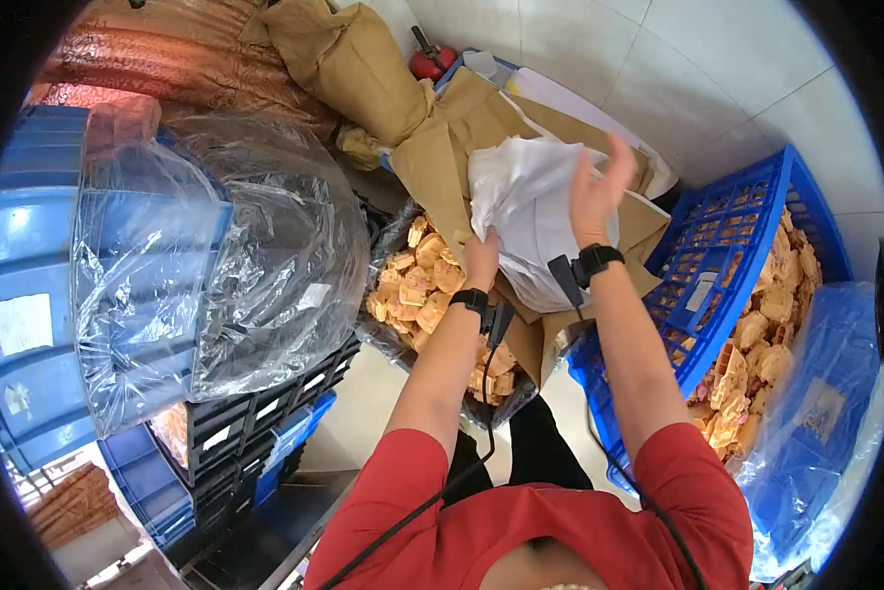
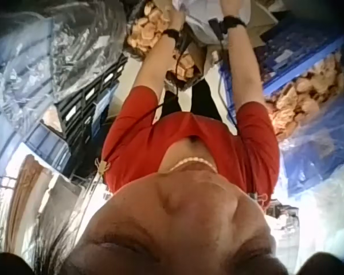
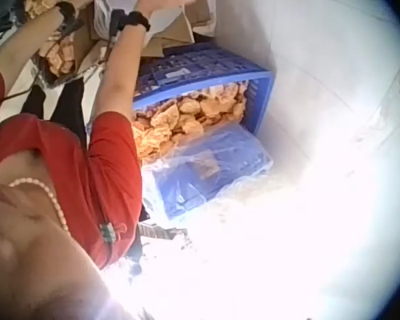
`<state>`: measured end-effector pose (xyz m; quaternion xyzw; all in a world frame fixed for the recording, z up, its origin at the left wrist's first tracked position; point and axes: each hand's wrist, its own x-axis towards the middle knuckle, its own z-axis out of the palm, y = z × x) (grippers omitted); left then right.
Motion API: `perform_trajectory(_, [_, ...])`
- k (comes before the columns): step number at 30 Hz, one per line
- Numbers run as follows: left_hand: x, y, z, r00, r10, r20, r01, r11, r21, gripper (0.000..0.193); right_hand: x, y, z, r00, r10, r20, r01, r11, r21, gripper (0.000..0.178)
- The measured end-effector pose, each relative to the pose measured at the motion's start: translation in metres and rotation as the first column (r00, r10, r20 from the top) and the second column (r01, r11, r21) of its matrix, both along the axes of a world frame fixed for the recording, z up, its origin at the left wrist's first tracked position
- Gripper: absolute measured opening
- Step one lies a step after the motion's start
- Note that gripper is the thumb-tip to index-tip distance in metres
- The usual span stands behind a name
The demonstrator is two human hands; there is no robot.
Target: Organizing, moving, and packing small manufactured components into bins and boxes within a production facility.
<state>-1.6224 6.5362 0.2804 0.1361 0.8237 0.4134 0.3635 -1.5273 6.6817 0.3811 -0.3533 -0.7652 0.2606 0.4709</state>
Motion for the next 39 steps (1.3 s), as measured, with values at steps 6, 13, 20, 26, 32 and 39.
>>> perform_trajectory(6, [-0.003, -0.017, -0.013, 0.935, 0.226, 0.275, -0.288, 0.933, 0.214, 0.052, 0.019, -0.068, -0.088, 0.610, 0.490, 0.623, -0.012, 0.791, -0.611, 0.075])
perform_trajectory(13, [-0.002, -0.013, 0.008, 0.882, 0.155, 0.445, -0.280, 0.932, 0.231, 0.054, 0.051, -0.055, -0.143, 0.754, 0.621, 0.215, -0.176, 0.505, -0.845, 0.042])
perform_trajectory(20, [-0.022, -0.027, -0.017, 0.945, 0.106, 0.309, -0.180, 0.958, 0.222, 0.049, 0.031, -0.034, -0.112, 0.601, 0.682, 0.418, -0.236, 0.651, -0.722, 0.038])
perform_trajectory(26, [-0.028, -0.045, -0.036, 0.574, 0.496, 0.652, -0.773, 0.590, 0.232, 0.051, 0.019, -0.093, -0.134, 0.857, 0.288, 0.428, 0.060, 0.768, -0.638, 0.033])
perform_trajectory(32, [-0.025, -0.061, -0.033, 0.655, 0.578, 0.487, -0.663, 0.749, 0.003, 0.052, 0.045, -0.117, -0.152, 0.939, 0.221, 0.263, 0.058, 0.653, -0.755, 0.032])
perform_trajectory(39, [-0.044, -0.087, -0.069, 0.865, 0.332, 0.377, -0.470, 0.801, 0.371, 0.045, 0.041, -0.122, -0.163, 0.954, 0.099, 0.282, 0.134, 0.701, -0.701, 0.028])
